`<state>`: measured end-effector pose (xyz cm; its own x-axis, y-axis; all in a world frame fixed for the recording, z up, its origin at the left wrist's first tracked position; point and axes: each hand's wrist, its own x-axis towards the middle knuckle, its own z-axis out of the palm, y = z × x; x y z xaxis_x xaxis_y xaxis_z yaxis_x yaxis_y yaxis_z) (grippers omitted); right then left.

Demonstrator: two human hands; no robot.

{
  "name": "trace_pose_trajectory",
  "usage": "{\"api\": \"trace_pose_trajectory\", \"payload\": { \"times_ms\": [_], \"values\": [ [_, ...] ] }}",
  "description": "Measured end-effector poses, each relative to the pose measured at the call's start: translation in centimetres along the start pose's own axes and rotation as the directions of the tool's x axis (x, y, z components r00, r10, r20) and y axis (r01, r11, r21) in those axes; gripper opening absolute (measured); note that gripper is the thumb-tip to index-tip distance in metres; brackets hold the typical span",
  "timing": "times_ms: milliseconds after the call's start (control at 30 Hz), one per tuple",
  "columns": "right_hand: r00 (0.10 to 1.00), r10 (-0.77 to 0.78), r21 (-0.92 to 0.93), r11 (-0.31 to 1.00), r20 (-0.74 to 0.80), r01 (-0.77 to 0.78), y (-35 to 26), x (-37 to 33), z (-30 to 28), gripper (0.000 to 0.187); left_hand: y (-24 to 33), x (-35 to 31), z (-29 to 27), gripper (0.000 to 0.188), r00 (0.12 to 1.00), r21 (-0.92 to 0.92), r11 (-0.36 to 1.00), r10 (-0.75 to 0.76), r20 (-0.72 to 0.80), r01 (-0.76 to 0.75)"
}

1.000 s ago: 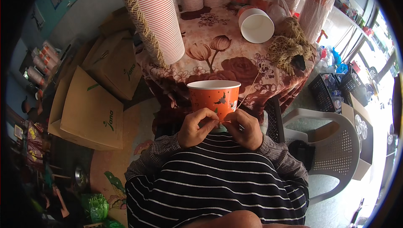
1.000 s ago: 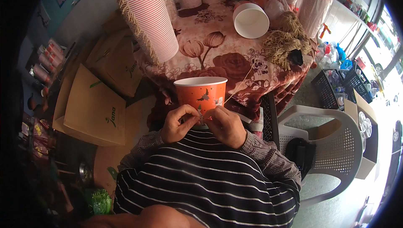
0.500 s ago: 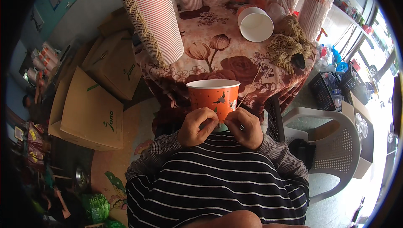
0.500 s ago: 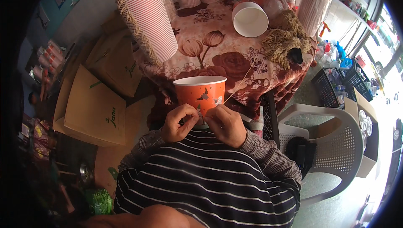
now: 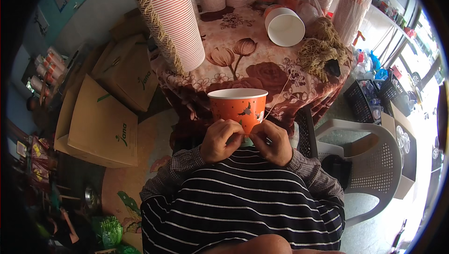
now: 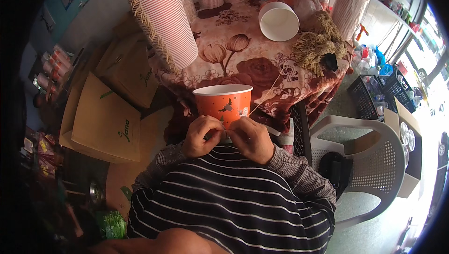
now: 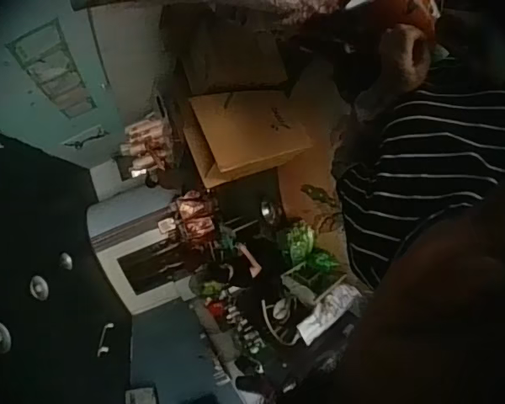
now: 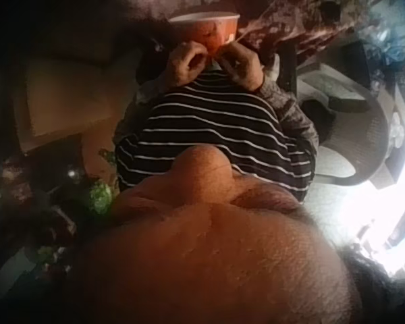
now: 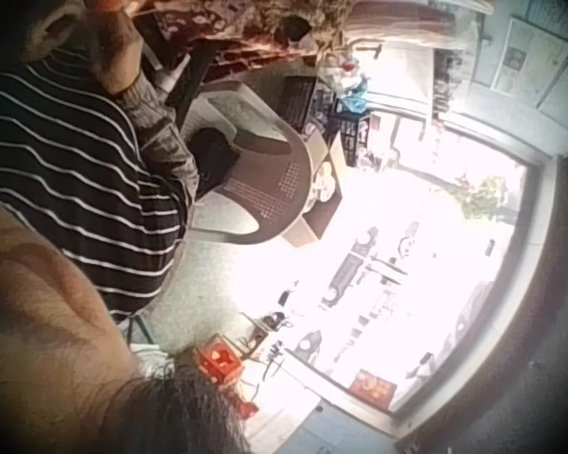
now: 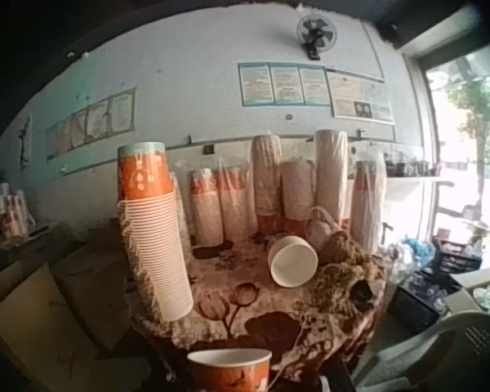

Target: The recorder is threading a string through holes in a paper bucket to attach a handle.

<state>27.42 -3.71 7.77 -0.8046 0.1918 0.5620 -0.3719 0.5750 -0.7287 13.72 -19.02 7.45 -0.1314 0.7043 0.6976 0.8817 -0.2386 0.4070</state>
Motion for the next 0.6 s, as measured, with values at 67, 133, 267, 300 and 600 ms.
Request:
{"api": "trace_pose_trajectory", "payload": {
  "times_ms": [67,133,267,300,600],
  "values": [
    [0.998,0.059,0.013,0.998,0.010,-0.059,0.1,-0.1,0.0,0.010,0.0,0.2,-0.2,0.027,0.999,0.043,0.998,0.038,0.005,-0.038],
    [0.996,0.091,0.009,0.996,-0.009,-0.091,-0.1,0.2,-0.2,0.009,0.2,1.0,-0.6,0.028,0.997,0.080,0.994,0.078,0.012,-0.078],
    [0.985,0.121,-0.029,0.992,-0.125,-0.126,0.0,1.3,-1.2,0.008,0.5,3.6,-1.6,0.034,0.992,0.136,0.989,0.069,-0.105,-0.055],
    [0.985,0.082,-0.044,0.995,-0.155,-0.089,0.3,1.9,-1.5,0.007,0.2,4.1,-1.5,0.034,0.989,0.148,0.988,0.056,-0.137,-0.036],
    [0.966,0.253,0.239,0.943,-0.057,-0.233,2.1,3.8,-1.7,0.016,-2.2,5.3,1.0,0.013,0.979,0.175,0.977,-0.090,-0.183,0.122]
  ]
}}
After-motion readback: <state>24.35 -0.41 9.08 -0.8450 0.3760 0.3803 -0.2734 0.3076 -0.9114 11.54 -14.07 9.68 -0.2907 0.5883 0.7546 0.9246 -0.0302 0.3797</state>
